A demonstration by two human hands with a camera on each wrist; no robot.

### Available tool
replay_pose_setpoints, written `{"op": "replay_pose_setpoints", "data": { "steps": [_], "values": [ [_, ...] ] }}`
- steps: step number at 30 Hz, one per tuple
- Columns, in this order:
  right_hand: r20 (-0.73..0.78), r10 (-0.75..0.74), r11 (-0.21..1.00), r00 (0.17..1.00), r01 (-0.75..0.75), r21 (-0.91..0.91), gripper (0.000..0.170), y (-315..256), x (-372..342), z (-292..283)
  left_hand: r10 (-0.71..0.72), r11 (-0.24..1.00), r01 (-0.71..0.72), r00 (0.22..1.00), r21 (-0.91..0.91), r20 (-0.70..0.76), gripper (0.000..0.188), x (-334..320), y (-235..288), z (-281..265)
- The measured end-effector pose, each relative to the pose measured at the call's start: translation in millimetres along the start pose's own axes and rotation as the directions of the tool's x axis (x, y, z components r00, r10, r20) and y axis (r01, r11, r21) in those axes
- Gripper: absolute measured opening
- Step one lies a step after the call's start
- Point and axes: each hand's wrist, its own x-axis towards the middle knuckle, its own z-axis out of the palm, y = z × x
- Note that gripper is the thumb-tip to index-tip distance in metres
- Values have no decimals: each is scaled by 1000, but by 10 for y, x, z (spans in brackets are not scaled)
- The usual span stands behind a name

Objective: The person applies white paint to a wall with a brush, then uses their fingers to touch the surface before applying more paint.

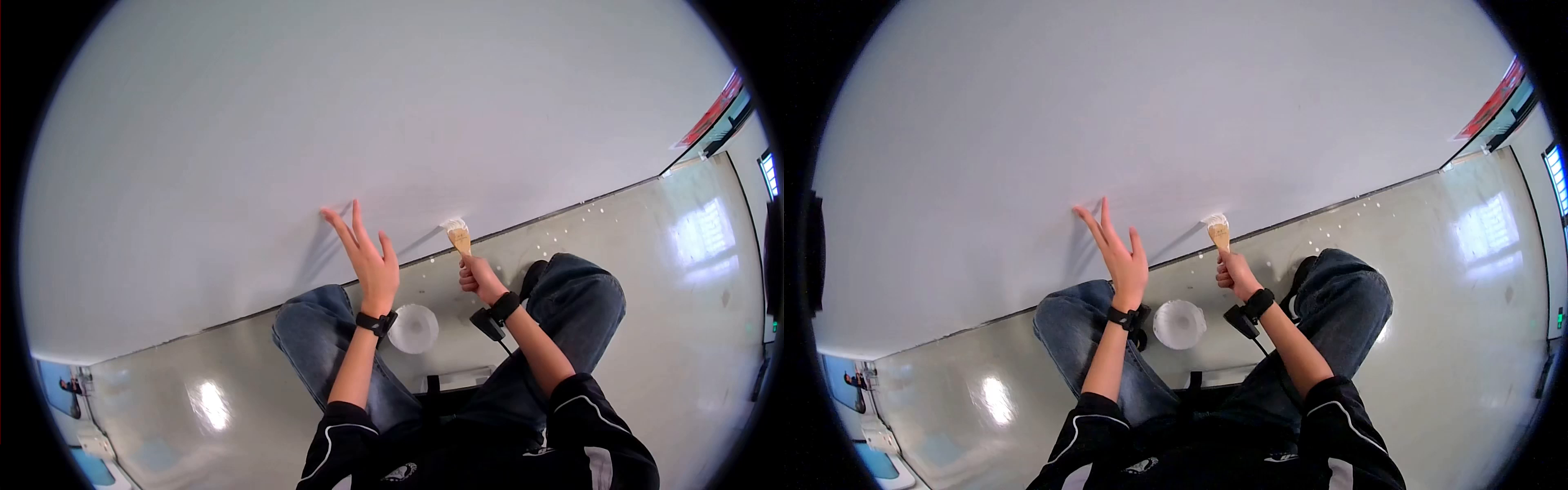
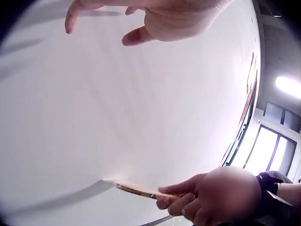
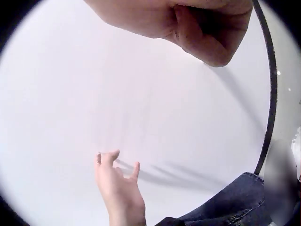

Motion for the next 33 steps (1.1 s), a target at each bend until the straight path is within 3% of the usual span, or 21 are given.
{"op": "replay_pose_setpoints", "data": {
  "steps": [2, 5, 9, 12, 14, 18, 25, 27, 31, 33],
  "values": [
    [6, -104, 988, 995, 104, -113, 23, -140, -183, 160, 0, 1000, 0, 1000, -2, -2, 64, -4, -7, 5],
    [90, -161, 979, 983, 171, -115, 29, -266, -361, 239, -2, 1000, 2, 1000, 22, 13, 64, -16, -21, 8],
    [63, -201, 971, 978, 207, -116, 31, -363, -607, 406, -16, 1000, 16, 1000, -10, 5, 64, -14, -20, 22],
    [81, -325, 932, 942, 334, -139, 33, -413, -726, 501, -12, 1000, 12, 1000, -15, -6, 64, -20, -39, 29],
    [220, -451, 869, 865, 482, -111, 36, -502, -758, 545, -9, 1000, 9, 1000, -13, -10, 64, -15, -44, 28],
    [265, -480, 848, 836, 520, -105, 40, -603, -801, 562, -10, 999, 10, 1000, -36, -18, 65, -23, -34, 23],
    [258, -430, 866, 865, 476, -154, 42, -590, -635, 441, -29, 999, 29, 1000, -20, 5, 65, -6, -12, 52],
    [198, -251, 935, 947, 290, -202, 45, -601, -613, 375, -33, 999, 33, 999, -28, 7, 65, -2, 2, 51],
    [134, -266, 920, 955, 293, -261, 45, -521, -443, 258, -26, 1000, 26, 1000, -11, -1, 65, 23, 20, 53],
    [68, -188, 944, 980, 199, -264, 44, -470, -433, 229, -24, 999, 24, 1000, 23, 6, 66, 41, 22, 45]
  ]
}}
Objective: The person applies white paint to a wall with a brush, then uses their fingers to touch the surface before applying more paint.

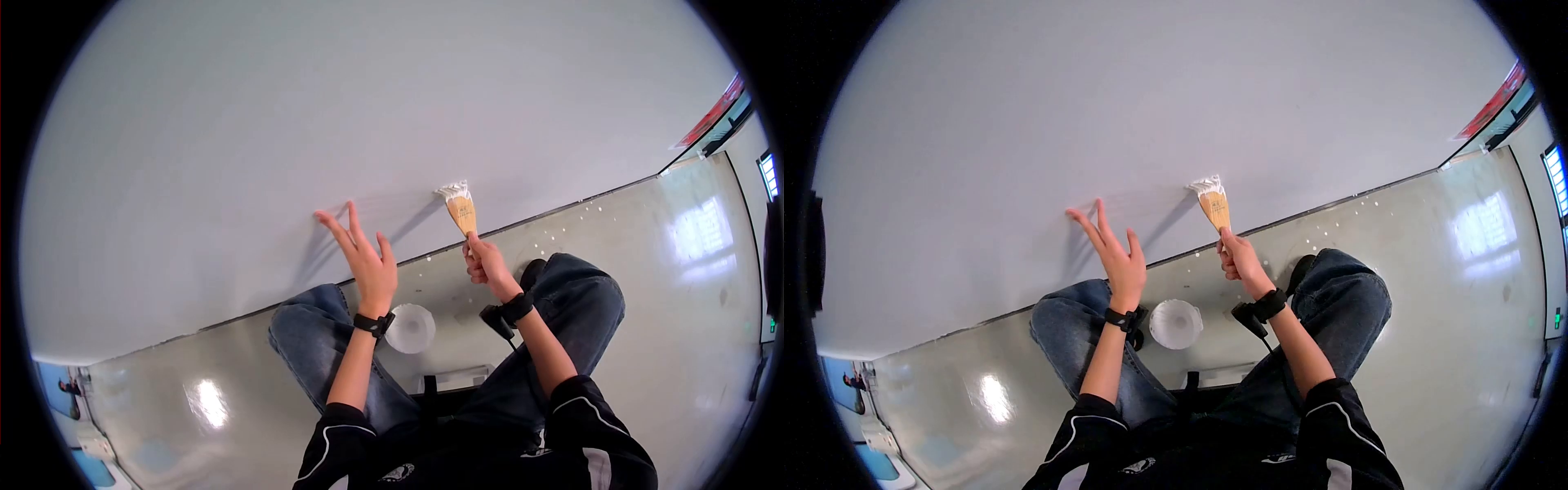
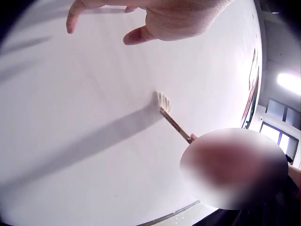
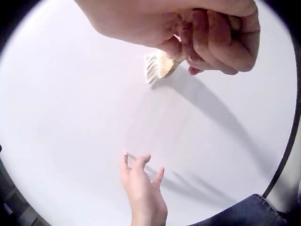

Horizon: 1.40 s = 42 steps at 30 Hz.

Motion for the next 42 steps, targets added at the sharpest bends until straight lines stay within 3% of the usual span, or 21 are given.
{"op": "replay_pose_setpoints", "data": {
  "steps": [3, 13, 22, 24, 25, 28, 33, 40, 42],
  "values": [
    [7, 132, 991, 991, -132, -15, 42, 92, 15, -72, -1, 1000, 2, 1000, -15, 8, 65, -12, 11, 9],
    [-15, 107, 992, 994, -105, 74, 36, 80, -14, 37, 9, 1000, -10, 1000, 26, 29, 66, 0, -65, 40],
    [-75, -111, 992, 991, 106, -70, 42, -191, -284, 325, -1, 999, 0, 999, 36, 33, 67, -36, -74, 16],
    [61, -281, 957, 958, 284, -57, 44, -243, -289, 336, -1, 999, 0, 999, 37, 32, 67, -46, -75, 8],
    [60, -282, 957, 958, 285, -56, 44, -269, -298, 345, -2, 999, 1, 1000, 38, 31, 67, -55, -75, 4],
    [38, -278, 961, 960, 278, 7, 47, -328, -293, 342, 15, 999, -16, 999, 51, 28, 68, -67, -78, 12],
    [-80, -170, 983, 982, 164, -83, 49, -209, -126, 287, 18, 998, -20, 999, 62, 32, 69, -46, -40, 21],
    [-158, -165, 973, 974, 135, -187, 49, 10, 104, 162, -10, 999, 8, 999, 43, 53, 68, 18, -51, -17],
    [-158, -43, 987, 986, 18, -160, 48, 46, 106, 114, -9, 1000, 8, 998, 31, 54, 67, 25, -62, -16]
  ]
}}
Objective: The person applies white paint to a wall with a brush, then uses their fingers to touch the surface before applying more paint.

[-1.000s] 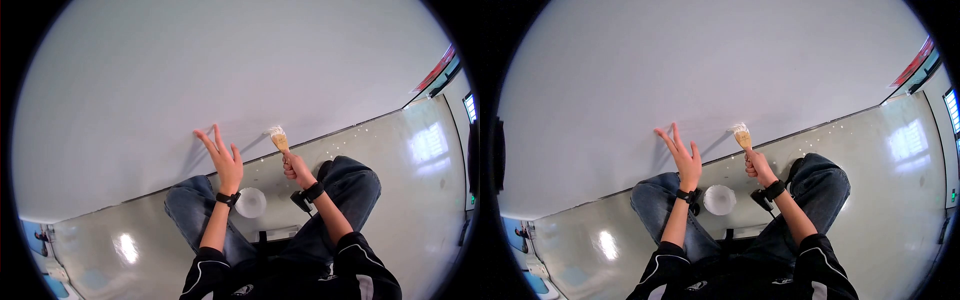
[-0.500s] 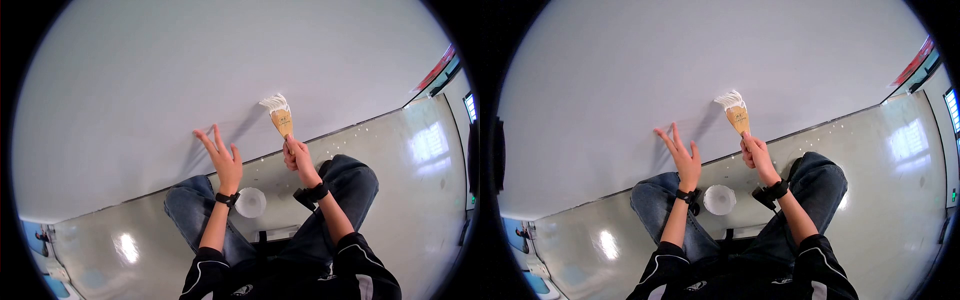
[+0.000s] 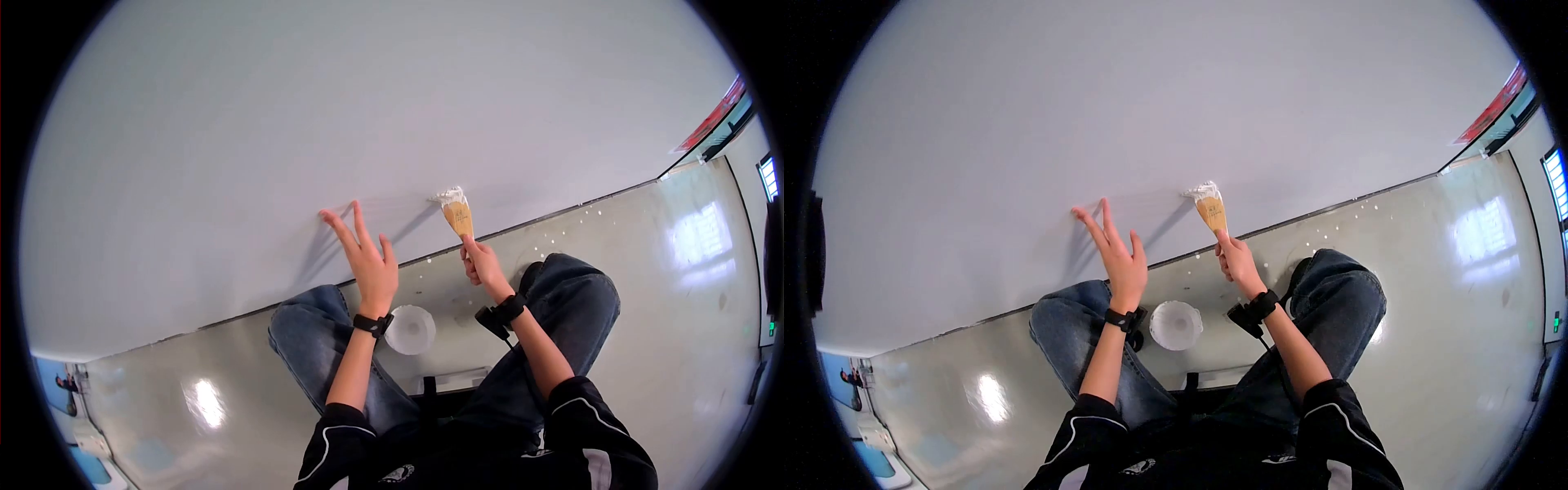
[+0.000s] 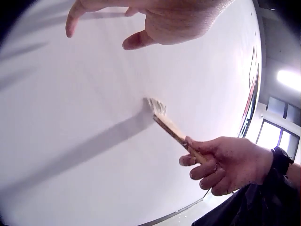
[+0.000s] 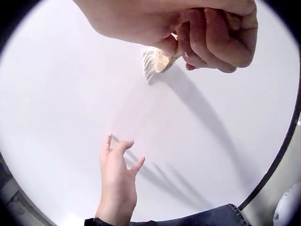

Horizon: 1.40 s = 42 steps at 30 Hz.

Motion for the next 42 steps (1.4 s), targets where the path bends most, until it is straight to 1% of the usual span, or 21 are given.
{"op": "replay_pose_setpoints", "data": {
  "steps": [1, 3, 4, 6, 7, 9, 13, 15, 19, 21, 22, 24, 25, 27, 28, 30, 34, 36, 37, 39, 42],
  "values": [
    [-1, 2, 1000, 1000, -2, -2, 48, 13, 5, -15, 5, 1000, -5, 1000, -13, 5, 67, 10, -2, 6],
    [41, 142, 990, 989, -142, -8, 41, 60, 5, -52, 7, 1000, -7, 1000, 0, 10, 67, 4, 10, 3],
    [38, 154, 988, 987, -154, -8, 41, 62, 71, -85, 0, 1000, 0, 1000, 15, 24, 67, 69, 3, 17],
    [140, 248, 969, 958, -248, -23, 33, 81, 163, -113, -7, 1000, 6, 1000, 13, 29, 67, 114, -20, 47],
    [143, 243, 970, 959, -243, -23, 33, 92, 155, -99, -3, 1000, 3, 1000, 11, 26, 67, 93, -19, 45],
    [134, 159, 987, 978, -162, 12, 30, 116, 68, -70, 10, 1000, -10, 1000, 7, 15, 67, 8, 8, 11],
    [147, 158, 985, 976, -166, 41, 31, 17, -15, -54, 21, 999, -21, 1000, 31, 16, 68, -16, 2, 9],
    [87, 138, 990, 987, -139, 16, 33, -42, -54, -24, 14, 1000, -14, 1000, 25, 17, 68, -5, -8, 23],
    [86, 84, 996, 993, -85, 14, 32, -149, -198, 51, 0, 1000, 0, 1000, 15, 17, 69, -14, -28, 39],
    [80, -17, 1000, 997, 17, 2, 32, -196, -248, 113, -5, 1000, 5, 1000, 21, 16, 69, -10, -32, 46],
    [81, -15, 1000, 997, 15, 2, 32, -194, -250, 132, -8, 1000, 8, 1000, 27, 15, 69, -15, -35, 51],
    [130, -232, 973, 964, 230, 33, 31, -198, -263, 156, 1, 999, -2, 1000, 43, 13, 70, -21, -36, 39],
    [131, -235, 972, 963, 233, 33, 31, -209, -269, 154, 13, 998, -14, 1000, 60, 9, 70, -38, -41, 30],
    [188, -244, 961, 951, 211, 177, 31, -283, -252, 139, 14, 999, -14, 1000, 47, 3, 70, -47, -41, 23],
    [187, -246, 961, 951, 213, 178, 31, -301, -250, 135, 15, 999, -15, 1000, 33, -2, 70, -49, -36, 25],
    [251, -204, 968, 946, 156, 199, 33, -330, -256, 121, 12, 999, -12, 1000, 32, 4, 70, -45, -24, 17],
    [257, -139, 982, 956, 101, 158, 35, -244, -172, 148, 10, 999, -10, 1000, 52, 4, 70, -35, -14, 34],
    [199, -33, 993, 979, 9, 121, 39, -158, -130, 128, 11, 999, -11, 1000, 43, 3, 69, -26, -24, 33],
    [196, -33, 993, 980, 9, 121, 39, -122, -116, 115, 12, 999, -12, 1000, 31, 1, 69, -25, -13, 36],
    [174, 47, 996, 984, -59, 67, 42, -82, -88, 99, 8, 1000, -8, 1000, 19, 1, 69, -13, 7, 32],
    [144, 87, 995, 986, -93, 30, 42, -48, -72, 90, 6, 1000, -6, 1000, 12, 0, 70, -8, -3, 36]
  ]
}}
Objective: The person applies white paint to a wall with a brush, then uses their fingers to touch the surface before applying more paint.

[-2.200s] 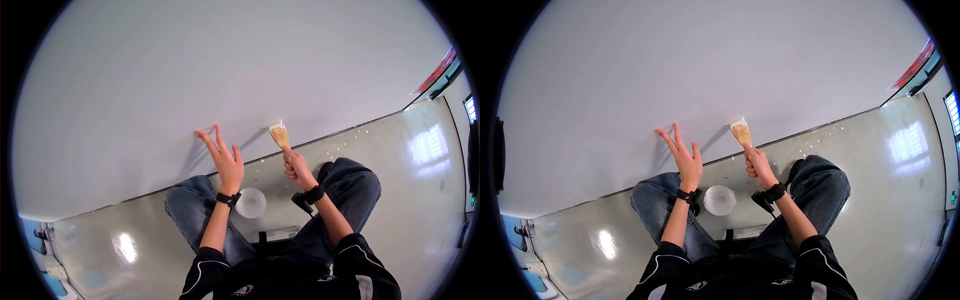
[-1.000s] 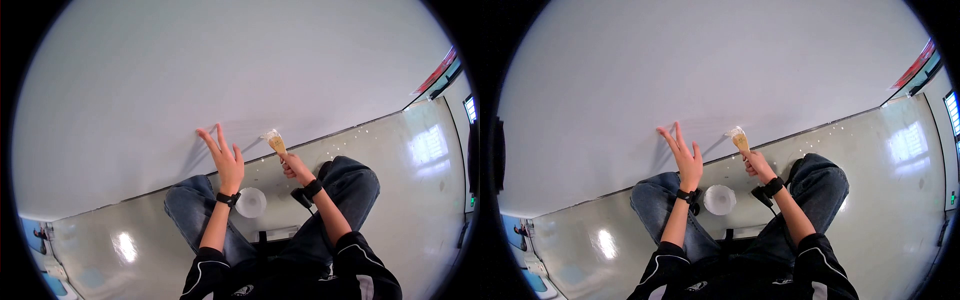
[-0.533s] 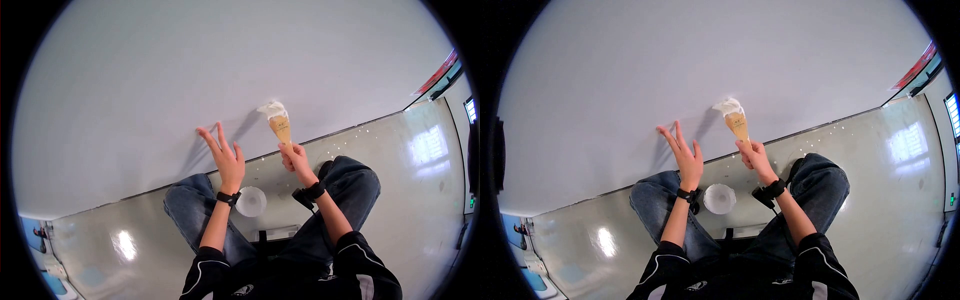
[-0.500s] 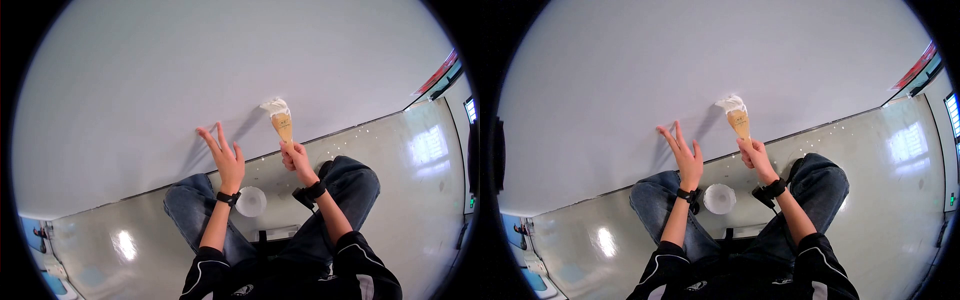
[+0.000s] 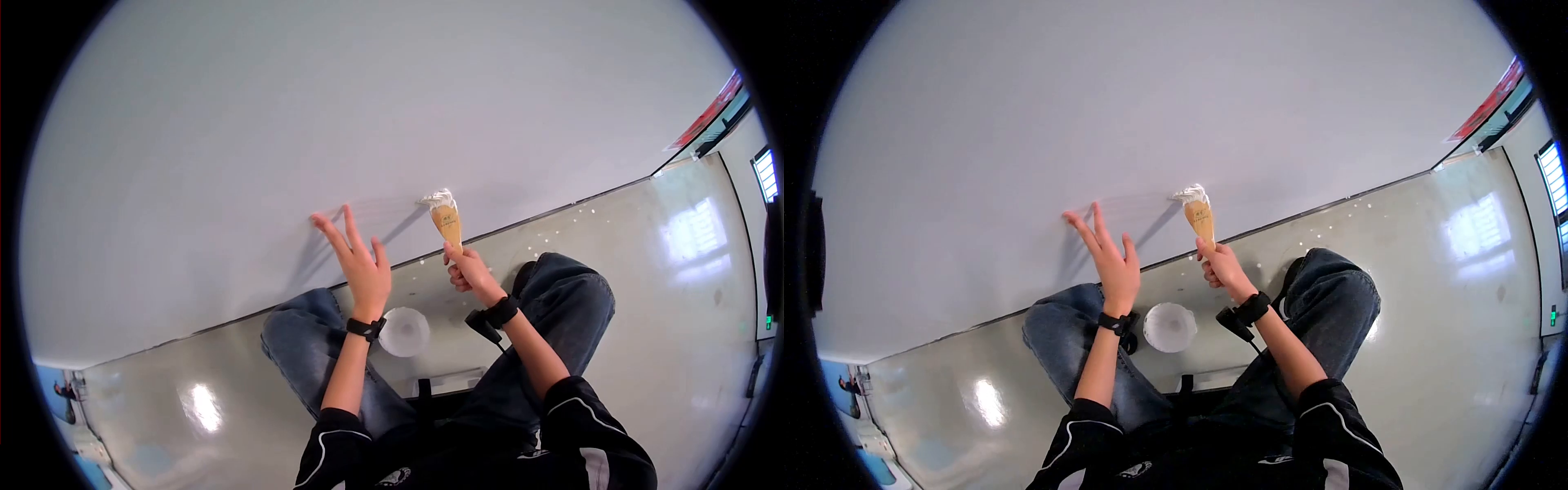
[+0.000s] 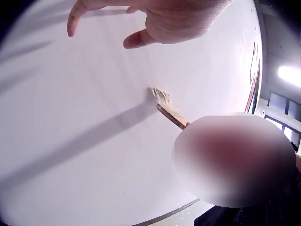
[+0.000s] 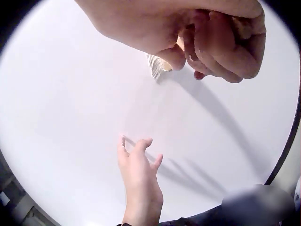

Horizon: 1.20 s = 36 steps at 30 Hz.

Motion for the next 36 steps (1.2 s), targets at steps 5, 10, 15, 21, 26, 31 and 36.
{"op": "replay_pose_setpoints", "data": {
  "steps": [5, 10, 15, 21, 26, 31, 36],
  "values": [
    [28, 56, 998, 998, -57, 22, 40, 60, 21, -23, 2, 1000, -2, 1000, 13, 13, 70, 3, -20, 2],
    [70, 80, 993, 994, -86, 82, 38, 96, 14, -25, 9, 1000, -8, 1000, 16, -8, 70, 8, 4, 11],
    [95, -2, 991, 995, -11, 132, 39, -3, -126, -24, 6, 1000, -6, 1000, 8, -8, 69, -8, -34, 23],
    [79, -120, 992, 990, 116, 57, 42, -203, -332, 132, 1, 1000, -1, 1000, 11, -6, 69, -27, -33, 25],
    [135, -249, 969, 959, 246, 35, 41, -241, -394, 129, 5, 1000, -5, 1000, 8, -27, 69, -147, -15, 26],
    [101, -241, 968, 965, 233, 89, 39, -153, -268, 96, -9, 1000, 10, 1000, 23, -18, 69, -159, 7, 9],
    [75, -222, 975, 972, 220, 28, 39, -153, -265, 115, -6, 1000, 7, 999, 25, -54, 69, -141, 29, 14]
  ]
}}
